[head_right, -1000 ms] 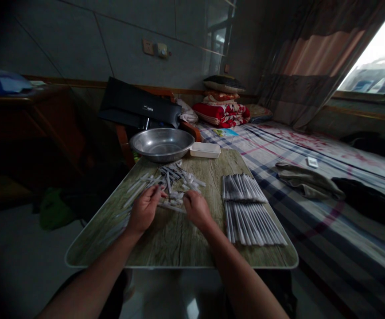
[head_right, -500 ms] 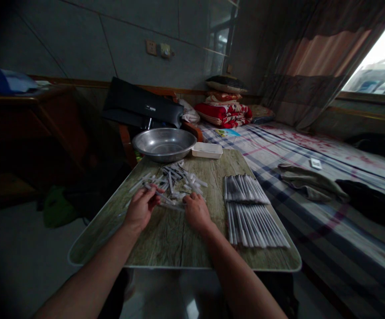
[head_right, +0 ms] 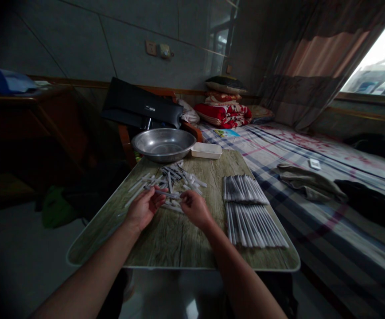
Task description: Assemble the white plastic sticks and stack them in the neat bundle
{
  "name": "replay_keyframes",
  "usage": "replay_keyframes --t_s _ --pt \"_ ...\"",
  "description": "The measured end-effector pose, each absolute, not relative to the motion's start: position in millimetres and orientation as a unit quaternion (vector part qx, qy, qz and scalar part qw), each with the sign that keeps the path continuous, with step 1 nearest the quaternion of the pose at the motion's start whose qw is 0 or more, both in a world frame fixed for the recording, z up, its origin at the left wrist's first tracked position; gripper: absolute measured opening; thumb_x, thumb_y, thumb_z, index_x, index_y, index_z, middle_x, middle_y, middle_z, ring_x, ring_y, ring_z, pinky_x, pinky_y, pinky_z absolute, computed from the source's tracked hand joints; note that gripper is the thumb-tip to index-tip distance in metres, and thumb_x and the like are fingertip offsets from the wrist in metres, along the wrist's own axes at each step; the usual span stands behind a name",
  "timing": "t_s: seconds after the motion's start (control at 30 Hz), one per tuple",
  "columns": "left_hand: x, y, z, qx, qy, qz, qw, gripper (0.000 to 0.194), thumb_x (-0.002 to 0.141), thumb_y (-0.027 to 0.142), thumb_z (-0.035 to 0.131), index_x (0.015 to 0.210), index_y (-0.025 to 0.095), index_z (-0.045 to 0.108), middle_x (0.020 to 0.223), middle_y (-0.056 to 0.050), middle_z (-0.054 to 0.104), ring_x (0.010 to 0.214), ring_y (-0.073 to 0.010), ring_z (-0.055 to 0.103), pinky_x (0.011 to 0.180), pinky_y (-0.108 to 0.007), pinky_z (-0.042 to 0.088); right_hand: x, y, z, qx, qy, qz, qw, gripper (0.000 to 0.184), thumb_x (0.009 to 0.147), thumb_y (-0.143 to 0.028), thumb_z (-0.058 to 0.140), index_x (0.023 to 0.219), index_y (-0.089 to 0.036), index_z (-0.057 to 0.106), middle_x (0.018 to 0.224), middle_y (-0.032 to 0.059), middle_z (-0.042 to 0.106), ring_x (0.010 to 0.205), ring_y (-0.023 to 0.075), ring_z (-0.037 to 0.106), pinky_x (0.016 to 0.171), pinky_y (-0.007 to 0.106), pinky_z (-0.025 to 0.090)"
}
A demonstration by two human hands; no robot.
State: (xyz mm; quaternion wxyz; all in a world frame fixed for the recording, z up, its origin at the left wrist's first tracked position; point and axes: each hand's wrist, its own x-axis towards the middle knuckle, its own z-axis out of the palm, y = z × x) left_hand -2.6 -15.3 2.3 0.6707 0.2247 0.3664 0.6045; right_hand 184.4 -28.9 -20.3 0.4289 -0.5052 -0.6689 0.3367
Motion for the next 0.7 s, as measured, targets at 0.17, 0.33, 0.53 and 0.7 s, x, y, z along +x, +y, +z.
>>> replay_keyframes --t_s 0.17,0.33,0.53,0.7 --pt "-2 -15 1 0.23 0.367 0.607 0.667 0.006 0.088 0.014 0.056 0.086 0.012 0.061 0.083 -0.012 0.075 0.058 -0.0128 0.069 0.056 -0.022 0.058 177 -36 -6 -0.49 -0.634 0.361 0.476 0.011 0.073 -0.019 0.057 0.084 -0.018 0.057 0.066 -0.0041 0.051 0.055 0.0088 0.044 0.052 0.021 0.033" --pt "-3 -15 -1 0.239 0.369 0.606 0.663 0.005 0.086 0.017 0.06 0.087 0.012 0.061 0.083 -0.011 0.075 0.059 -0.013 0.069 0.056 -0.022 0.057 178 -36 -5 -0.49 -0.625 0.371 0.482 0.011 0.072 -0.022 0.056 0.082 -0.018 0.056 0.063 -0.0047 0.048 0.053 0.0091 0.043 0.05 0.021 0.033" --pt "-4 -15 -1 0.257 0.39 0.611 0.639 0.008 0.083 0.021 0.064 0.087 0.014 0.062 0.082 -0.01 0.075 0.057 -0.0113 0.066 0.044 -0.016 0.047 181 -36 -8 -0.489 -0.633 0.36 0.48 0.012 0.072 -0.021 0.056 0.083 -0.018 0.058 0.066 -0.0034 0.051 0.056 0.0097 0.045 0.054 0.022 0.035" --pt "-3 -15 0 0.265 0.403 0.615 0.624 0.014 0.079 0.025 0.067 0.086 0.014 0.063 0.082 -0.009 0.075 0.057 -0.0103 0.063 0.043 -0.015 0.043 182 -36 -8 -0.477 -0.635 0.372 0.481 0.011 0.073 -0.021 0.057 0.084 -0.018 0.057 0.065 -0.0043 0.049 0.055 0.0094 0.044 0.052 0.022 0.034"
